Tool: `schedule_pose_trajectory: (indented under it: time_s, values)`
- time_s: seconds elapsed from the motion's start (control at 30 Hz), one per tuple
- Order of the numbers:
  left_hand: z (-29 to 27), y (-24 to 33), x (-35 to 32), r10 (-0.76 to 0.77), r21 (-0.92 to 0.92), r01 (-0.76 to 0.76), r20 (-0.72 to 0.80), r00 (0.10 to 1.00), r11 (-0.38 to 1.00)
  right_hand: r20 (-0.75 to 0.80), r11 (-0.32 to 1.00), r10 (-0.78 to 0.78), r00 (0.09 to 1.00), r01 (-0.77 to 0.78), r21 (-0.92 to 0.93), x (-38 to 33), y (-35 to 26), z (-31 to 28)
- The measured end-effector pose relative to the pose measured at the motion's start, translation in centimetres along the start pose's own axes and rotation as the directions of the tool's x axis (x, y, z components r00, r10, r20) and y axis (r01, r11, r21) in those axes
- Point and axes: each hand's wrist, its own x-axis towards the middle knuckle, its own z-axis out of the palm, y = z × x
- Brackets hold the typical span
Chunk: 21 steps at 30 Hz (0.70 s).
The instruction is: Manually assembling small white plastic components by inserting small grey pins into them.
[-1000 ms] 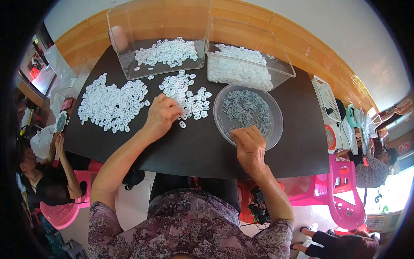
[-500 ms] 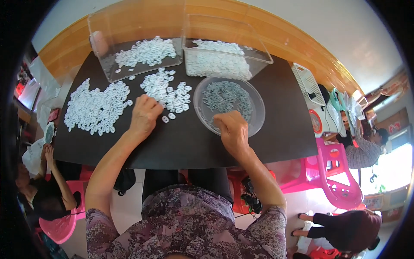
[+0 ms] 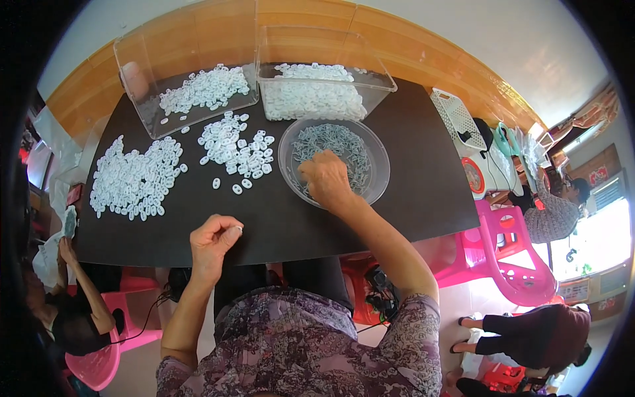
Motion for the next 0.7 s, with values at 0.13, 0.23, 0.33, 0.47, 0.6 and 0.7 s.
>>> schedule_pose_trajectory:
  time_s: [0.13, 0.23, 0.33, 0.47, 0.6, 0.7]
  values:
    - [0.9, 0.5, -0.9, -0.180, -0.273, 0.179, 0.021, 0.984, 0.945, 0.066, 0.998, 0.061, 0.996, -0.060, -0.005, 1.7, 0.3, 1.1]
    - [1.3, 0.4, -1.2, -0.189, -0.324, 0.184, 0.014, 0.982, 0.928, 0.131, 0.998, 0.056, 0.990, -0.051, -0.042, 2.6, 0.5, 2.6]
    - [1.4, 0.2, -1.3, -0.194, -0.370, 0.171, -0.026, 0.981, 0.913, 0.147, 0.998, 0.061, 0.987, -0.056, -0.041, 3.1, 0.7, 3.3]
    - [1.3, -0.1, -1.5, -0.228, -0.432, 0.175, -0.073, 0.971, 0.884, 0.181, 0.995, -0.076, 0.981, 0.087, -0.056, 3.3, 1.0, 3.5]
    - [1.3, 0.1, -1.4, -0.289, -0.511, 0.205, -0.090, 0.953, 0.835, 0.179, 0.981, -0.068, 0.982, 0.099, -0.169, 3.3, 1.3, 3.1]
    - [0.8, 0.6, -1.4, -0.299, -0.583, 0.192, -0.092, 0.950, 0.790, 0.018, 0.995, -0.075, 0.997, 0.076, -0.057, 3.5, -1.2, 0.3]
